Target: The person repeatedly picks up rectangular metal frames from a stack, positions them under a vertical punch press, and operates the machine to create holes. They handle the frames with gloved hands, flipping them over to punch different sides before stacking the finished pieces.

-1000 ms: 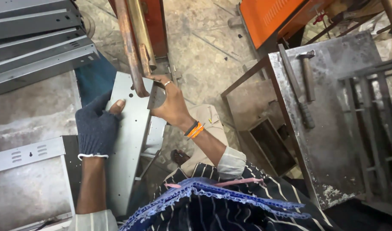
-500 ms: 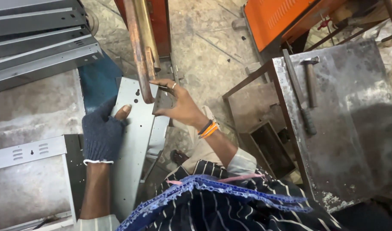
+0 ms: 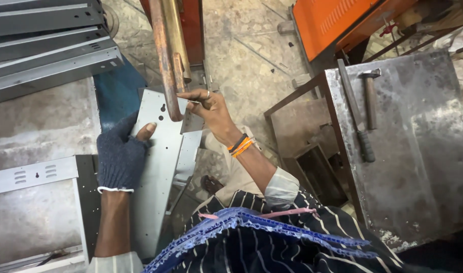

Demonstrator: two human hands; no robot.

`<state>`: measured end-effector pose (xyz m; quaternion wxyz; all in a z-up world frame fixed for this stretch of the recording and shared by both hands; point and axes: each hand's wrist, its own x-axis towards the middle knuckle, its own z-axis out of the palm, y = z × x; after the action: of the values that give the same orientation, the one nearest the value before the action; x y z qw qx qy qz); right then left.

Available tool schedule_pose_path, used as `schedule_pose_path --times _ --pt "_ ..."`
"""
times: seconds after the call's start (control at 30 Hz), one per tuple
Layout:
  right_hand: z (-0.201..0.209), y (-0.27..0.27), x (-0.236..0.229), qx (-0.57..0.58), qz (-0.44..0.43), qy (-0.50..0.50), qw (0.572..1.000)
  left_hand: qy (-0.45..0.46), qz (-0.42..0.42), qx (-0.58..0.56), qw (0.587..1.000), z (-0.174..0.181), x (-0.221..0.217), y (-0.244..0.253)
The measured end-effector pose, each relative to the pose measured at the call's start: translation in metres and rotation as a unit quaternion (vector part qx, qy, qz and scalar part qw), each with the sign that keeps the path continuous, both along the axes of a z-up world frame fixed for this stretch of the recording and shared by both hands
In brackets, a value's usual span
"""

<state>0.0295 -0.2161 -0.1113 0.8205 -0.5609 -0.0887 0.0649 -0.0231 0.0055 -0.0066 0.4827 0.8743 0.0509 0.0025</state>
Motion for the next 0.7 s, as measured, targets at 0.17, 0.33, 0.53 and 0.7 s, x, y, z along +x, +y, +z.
schedule_pose_path --times 0.17,0.33,0.53,0.7 --pt "0.009 0.002 0.001 -0.012 -0.005 -0.029 0.999 0.001 -0.011 0.008 1.0 0.006 0.0 -0.002" --pt "0.008 0.002 0.002 -0.036 -0.014 -0.049 0.998 -0.055 -0.041 0.041 0.997 0.003 0.001 0.001" --pt "0.013 -0.009 -0.008 -0.05 0.013 -0.077 0.996 -0.03 -0.028 -0.027 0.999 0.003 0.0 0.0" --pt "0.065 -0.005 -0.035 -0.342 -0.072 -0.281 0.894 -0.032 -0.031 0.023 0.999 0.009 0.003 0.001"
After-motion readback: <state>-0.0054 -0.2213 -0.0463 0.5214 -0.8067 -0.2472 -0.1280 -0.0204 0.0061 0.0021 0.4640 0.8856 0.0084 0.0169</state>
